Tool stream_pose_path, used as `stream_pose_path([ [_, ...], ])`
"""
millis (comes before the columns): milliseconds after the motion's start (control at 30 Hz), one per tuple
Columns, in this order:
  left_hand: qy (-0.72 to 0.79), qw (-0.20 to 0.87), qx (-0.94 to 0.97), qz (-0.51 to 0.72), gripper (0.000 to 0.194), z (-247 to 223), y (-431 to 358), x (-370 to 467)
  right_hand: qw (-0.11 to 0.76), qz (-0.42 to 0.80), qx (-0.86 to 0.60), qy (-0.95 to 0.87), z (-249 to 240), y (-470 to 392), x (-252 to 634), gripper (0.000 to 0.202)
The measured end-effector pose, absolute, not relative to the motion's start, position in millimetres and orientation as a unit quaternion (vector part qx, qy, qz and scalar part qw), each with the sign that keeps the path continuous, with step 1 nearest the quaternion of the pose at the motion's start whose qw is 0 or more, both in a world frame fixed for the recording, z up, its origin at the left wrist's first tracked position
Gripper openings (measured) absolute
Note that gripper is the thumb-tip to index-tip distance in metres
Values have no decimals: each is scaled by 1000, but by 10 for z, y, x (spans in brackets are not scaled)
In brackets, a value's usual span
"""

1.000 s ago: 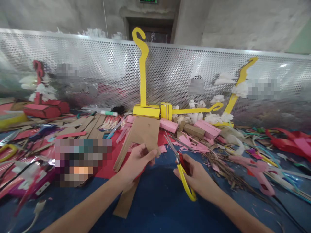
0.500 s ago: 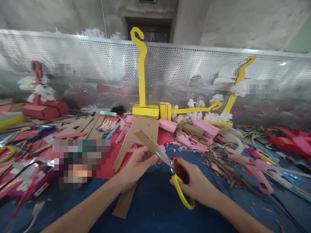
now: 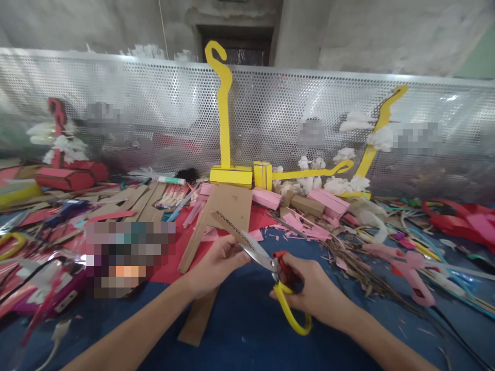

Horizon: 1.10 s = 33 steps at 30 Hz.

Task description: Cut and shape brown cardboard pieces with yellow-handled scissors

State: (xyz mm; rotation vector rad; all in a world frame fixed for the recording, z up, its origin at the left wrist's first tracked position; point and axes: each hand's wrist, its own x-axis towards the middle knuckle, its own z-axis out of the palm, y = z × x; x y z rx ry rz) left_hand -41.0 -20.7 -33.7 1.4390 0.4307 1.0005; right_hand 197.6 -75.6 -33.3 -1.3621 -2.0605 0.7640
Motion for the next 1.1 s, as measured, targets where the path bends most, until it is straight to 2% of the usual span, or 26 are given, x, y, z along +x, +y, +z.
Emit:
stream_pose_path([
  [233,234,624,607,434,24,-393,-214,-422,290,281,-527,-748,-438,-696,2004,31],
  [433,221,594,595,495,31,-335,-189,-391,310,274,-534,-737,-458,-667,2031,33],
  [667,225,553,585,549,27,-362,-76,-465,313,271,-545,-729,-482,-645,2048,38],
  [900,191,574,607,516,21,-331,-95,-466,284,265,-544,-744,-359,-722,1999,33],
  [1033,170,579,634,484,21,-340,-139,-425,241,232,-537,-774,-295,-807,1955,50],
  [1100,188,581,643,462,20,-363,-153,-418,242,228,-527,-782,-285,-834,1933,52],
])
